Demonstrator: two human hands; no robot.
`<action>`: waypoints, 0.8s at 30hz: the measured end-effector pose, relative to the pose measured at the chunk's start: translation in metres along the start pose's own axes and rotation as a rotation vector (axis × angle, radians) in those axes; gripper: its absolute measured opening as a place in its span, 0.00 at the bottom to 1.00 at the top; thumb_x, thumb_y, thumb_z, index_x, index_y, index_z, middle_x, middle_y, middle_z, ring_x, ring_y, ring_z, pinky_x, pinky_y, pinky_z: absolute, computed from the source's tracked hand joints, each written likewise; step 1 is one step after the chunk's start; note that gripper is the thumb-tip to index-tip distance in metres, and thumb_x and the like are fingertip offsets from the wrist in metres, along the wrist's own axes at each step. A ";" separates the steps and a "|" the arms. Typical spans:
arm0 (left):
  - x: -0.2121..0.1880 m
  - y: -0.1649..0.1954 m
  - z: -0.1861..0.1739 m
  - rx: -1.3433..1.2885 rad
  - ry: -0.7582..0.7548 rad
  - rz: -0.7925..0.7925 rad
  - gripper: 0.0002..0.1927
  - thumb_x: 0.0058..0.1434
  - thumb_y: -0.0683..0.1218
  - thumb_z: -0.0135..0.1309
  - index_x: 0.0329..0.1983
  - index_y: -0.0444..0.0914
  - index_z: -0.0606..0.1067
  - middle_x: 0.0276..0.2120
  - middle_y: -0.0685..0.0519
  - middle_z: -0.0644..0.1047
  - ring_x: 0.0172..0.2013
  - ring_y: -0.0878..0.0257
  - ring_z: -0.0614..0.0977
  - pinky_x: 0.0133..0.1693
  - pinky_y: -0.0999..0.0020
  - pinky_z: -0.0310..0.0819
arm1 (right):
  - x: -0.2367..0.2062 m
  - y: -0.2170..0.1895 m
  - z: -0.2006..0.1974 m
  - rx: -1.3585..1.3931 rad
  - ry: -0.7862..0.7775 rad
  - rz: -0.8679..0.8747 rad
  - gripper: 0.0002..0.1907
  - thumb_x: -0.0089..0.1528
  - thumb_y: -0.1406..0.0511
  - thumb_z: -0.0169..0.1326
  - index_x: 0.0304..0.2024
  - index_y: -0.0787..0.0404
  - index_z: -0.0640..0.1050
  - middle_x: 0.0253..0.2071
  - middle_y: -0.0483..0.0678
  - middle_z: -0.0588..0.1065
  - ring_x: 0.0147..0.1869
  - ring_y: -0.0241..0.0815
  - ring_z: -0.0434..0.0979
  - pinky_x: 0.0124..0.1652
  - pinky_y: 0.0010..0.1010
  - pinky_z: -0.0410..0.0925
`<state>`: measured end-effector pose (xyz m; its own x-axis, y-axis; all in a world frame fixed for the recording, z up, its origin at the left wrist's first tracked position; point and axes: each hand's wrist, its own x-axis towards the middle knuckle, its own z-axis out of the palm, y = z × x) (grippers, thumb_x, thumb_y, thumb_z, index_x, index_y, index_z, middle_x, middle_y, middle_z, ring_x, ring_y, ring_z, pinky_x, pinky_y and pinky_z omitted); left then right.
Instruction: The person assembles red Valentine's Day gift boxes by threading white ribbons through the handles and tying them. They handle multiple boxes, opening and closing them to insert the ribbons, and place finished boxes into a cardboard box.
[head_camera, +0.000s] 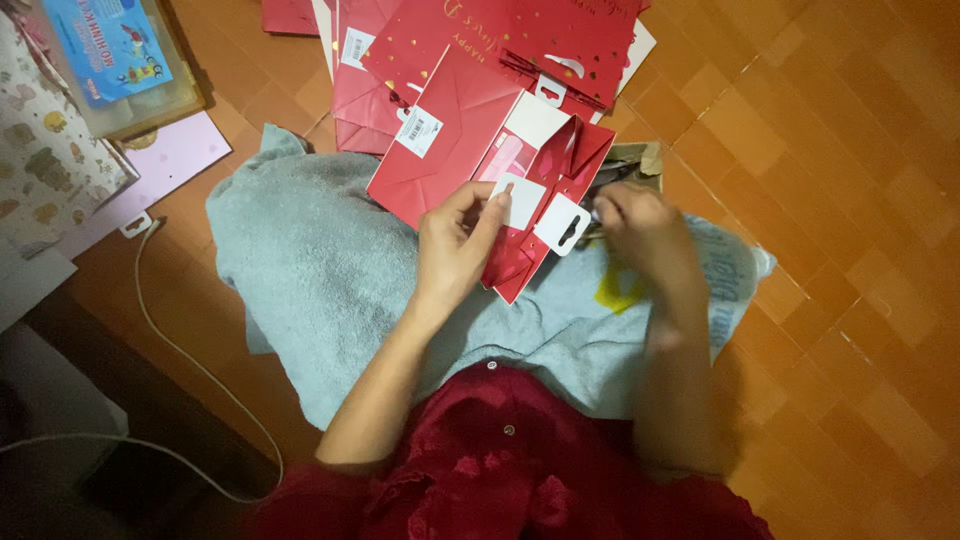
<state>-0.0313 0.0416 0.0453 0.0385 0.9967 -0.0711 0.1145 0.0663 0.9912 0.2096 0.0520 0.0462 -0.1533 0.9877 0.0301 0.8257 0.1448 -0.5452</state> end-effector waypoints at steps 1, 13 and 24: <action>0.000 -0.003 0.001 -0.034 0.000 0.005 0.10 0.71 0.44 0.54 0.46 0.33 0.80 0.26 0.62 0.76 0.27 0.78 0.71 0.29 0.78 0.65 | 0.002 0.001 0.005 -0.087 -0.034 0.002 0.09 0.66 0.66 0.54 0.39 0.65 0.81 0.40 0.59 0.79 0.45 0.58 0.79 0.45 0.43 0.71; 0.002 -0.025 0.031 -0.314 -0.056 -0.015 0.09 0.71 0.43 0.54 0.49 0.32 0.77 0.35 0.59 0.79 0.34 0.77 0.75 0.36 0.80 0.70 | 0.021 0.023 0.022 -0.156 -0.096 0.023 0.10 0.59 0.64 0.56 0.36 0.65 0.81 0.39 0.61 0.78 0.42 0.62 0.80 0.41 0.47 0.72; 0.004 -0.015 0.066 -0.324 -0.147 0.018 0.25 0.63 0.42 0.62 0.61 0.33 0.70 0.46 0.51 0.77 0.45 0.67 0.80 0.50 0.72 0.78 | -0.040 -0.024 -0.051 0.522 0.465 -0.030 0.10 0.78 0.69 0.51 0.49 0.73 0.80 0.50 0.54 0.79 0.49 0.38 0.79 0.51 0.26 0.72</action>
<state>0.0323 0.0414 0.0232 0.1824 0.9822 -0.0457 -0.2070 0.0838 0.9748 0.2235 0.0125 0.1007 0.1725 0.9232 0.3434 0.4384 0.2402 -0.8661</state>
